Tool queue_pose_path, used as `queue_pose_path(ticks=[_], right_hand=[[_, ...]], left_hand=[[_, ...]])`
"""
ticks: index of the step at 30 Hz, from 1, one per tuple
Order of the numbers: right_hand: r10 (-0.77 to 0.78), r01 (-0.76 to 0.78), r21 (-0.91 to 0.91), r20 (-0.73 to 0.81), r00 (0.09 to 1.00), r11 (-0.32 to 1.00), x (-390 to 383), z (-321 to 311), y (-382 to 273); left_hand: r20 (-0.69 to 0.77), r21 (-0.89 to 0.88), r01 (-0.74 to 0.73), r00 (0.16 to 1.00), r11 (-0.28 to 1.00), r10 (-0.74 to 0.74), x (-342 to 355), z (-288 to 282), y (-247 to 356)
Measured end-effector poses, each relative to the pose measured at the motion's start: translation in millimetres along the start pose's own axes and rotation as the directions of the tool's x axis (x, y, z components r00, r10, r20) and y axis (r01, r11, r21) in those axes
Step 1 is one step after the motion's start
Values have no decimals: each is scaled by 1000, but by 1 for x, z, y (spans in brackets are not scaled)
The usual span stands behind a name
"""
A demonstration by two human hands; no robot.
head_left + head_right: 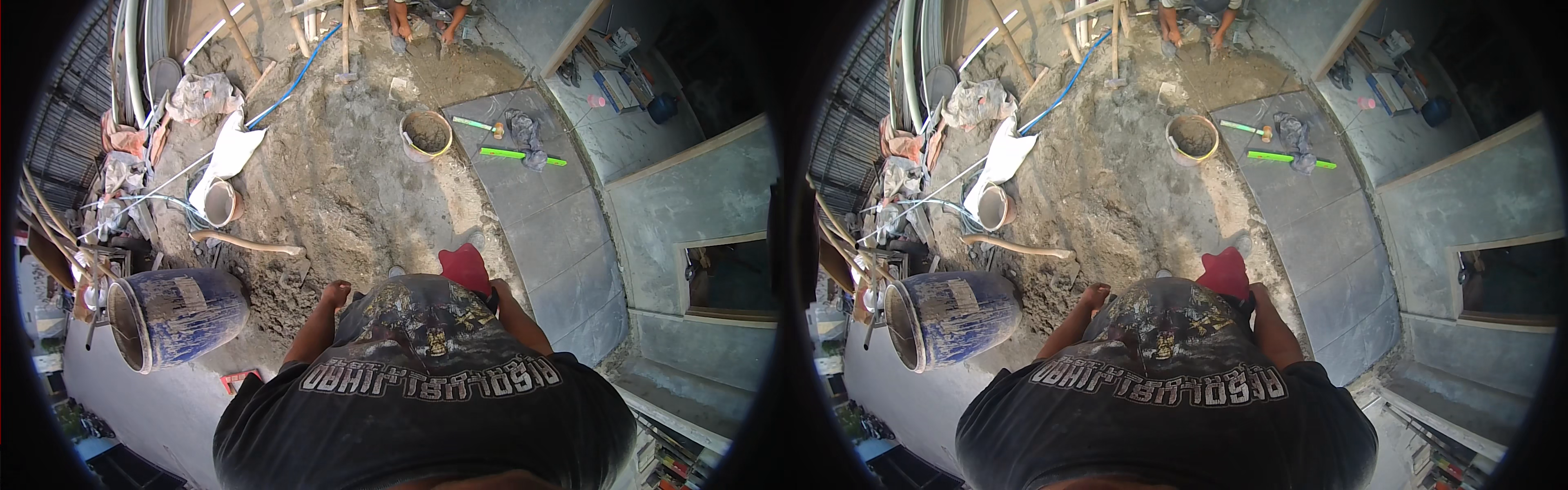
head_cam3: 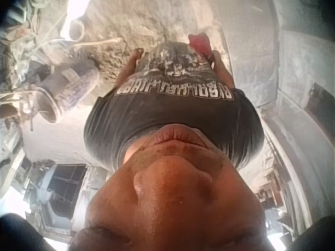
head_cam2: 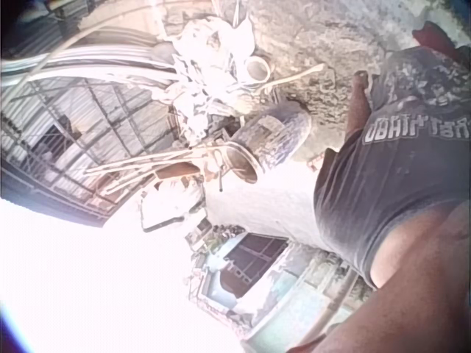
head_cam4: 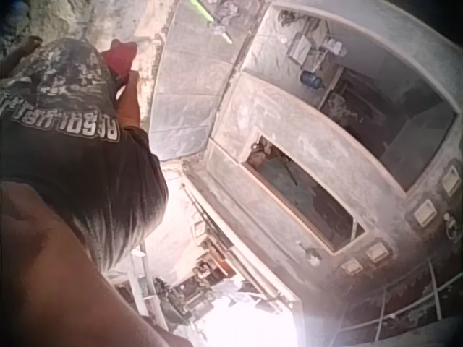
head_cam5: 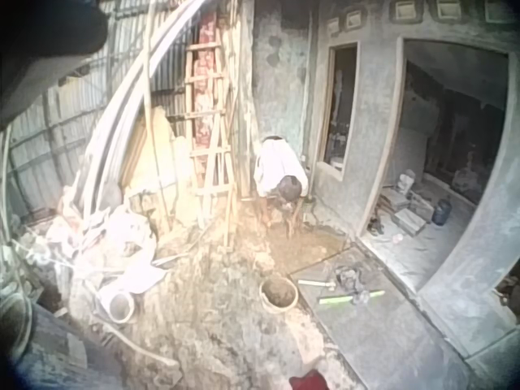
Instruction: Tiling a floor area in a renovation site.
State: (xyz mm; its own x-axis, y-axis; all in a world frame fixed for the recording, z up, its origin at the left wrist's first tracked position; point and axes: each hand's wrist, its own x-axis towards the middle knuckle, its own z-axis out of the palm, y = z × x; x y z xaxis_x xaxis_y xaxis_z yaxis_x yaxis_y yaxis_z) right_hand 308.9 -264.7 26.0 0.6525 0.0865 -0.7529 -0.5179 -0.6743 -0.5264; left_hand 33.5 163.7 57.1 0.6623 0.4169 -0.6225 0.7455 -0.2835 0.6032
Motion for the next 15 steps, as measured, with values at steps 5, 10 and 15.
queue_pose_path(ticks=[5, 10, 15], right_hand=[[-54, 61, -127, 61, 997, 990, 8, 0, -19], [-96, 99, -20, 111, 989, 995, 5, 15, -52], [-519, 528, -176, 97, 849, 831, -27, 31, -219]], left_hand=[[-12, 42, -25, 1000, 999, 26, 16, -7, 6], [-57, 152, -82, 994, 985, 91, 27, -8, -23], [-296, 202, -315, 883, 927, 365, -32, -252, 153]])
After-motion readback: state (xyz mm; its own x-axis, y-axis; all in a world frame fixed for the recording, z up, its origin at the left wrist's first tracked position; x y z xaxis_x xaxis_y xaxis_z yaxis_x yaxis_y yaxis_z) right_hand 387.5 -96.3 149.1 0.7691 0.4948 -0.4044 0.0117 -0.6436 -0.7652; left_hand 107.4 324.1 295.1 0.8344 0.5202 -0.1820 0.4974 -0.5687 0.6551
